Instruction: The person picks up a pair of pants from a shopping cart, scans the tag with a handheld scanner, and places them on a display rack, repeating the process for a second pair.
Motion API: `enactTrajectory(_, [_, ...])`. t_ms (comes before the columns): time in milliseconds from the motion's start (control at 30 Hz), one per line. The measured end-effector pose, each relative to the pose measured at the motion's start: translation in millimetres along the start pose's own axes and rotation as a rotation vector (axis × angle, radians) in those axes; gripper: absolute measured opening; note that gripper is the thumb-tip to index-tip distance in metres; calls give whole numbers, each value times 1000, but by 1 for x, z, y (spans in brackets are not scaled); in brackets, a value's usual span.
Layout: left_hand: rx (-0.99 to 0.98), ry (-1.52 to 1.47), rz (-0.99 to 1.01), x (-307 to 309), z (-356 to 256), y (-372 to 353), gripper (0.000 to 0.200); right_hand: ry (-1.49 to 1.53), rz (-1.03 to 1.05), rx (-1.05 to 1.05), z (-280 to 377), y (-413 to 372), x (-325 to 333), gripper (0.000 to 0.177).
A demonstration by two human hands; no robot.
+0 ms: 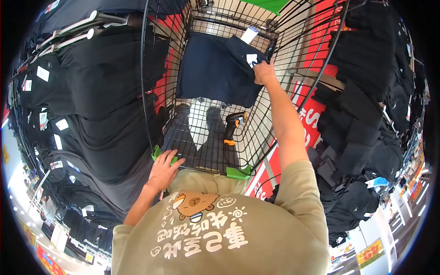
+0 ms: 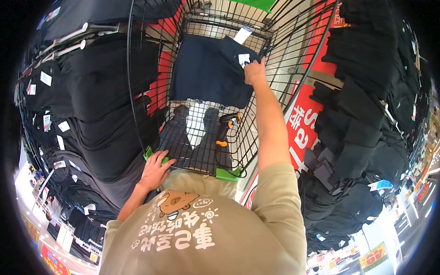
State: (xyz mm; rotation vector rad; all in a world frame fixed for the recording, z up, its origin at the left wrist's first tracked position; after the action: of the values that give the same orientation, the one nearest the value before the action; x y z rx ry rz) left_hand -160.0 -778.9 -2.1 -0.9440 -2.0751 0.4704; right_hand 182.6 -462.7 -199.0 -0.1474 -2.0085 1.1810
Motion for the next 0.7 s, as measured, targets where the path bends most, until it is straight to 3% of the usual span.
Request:
enactTrajectory(33, [6,-1,-2,1,0,0,53,-1,-3,5,2,2,0,44])
enactTrajectory(100, [12,18,9,1,-1,0,49,314,91,215,10,-1,3,57])
enactTrajectory(233, [3,22,0,-2,2,-2,48,451,-215,402,55,-18,18,56])
enactTrajectory(500, [-13,7,-41,2,-1,0,49,453,-239,266,90,-39,28,36])
enactTrajectory(667, [-35,10,-87,3,-1,0,50,280,-232,11,69,-50,31,39])
enactTrajectory(700, [-43,3,-84,3,0,0,50,244,-352,-102,66,-59,27,39])
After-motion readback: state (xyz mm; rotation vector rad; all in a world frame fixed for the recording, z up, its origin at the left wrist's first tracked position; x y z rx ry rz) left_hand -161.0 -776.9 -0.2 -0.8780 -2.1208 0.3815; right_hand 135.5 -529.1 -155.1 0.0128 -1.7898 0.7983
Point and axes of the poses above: each hand's wrist, its own y-axis towards the middle knuckle, its own x-axis out of the back of the hand, z = x × y, the point moved 1 cm from there along y, towards the middle knuckle, and after that the axes turned 14 degrees about -y, right-handed, at the moved point
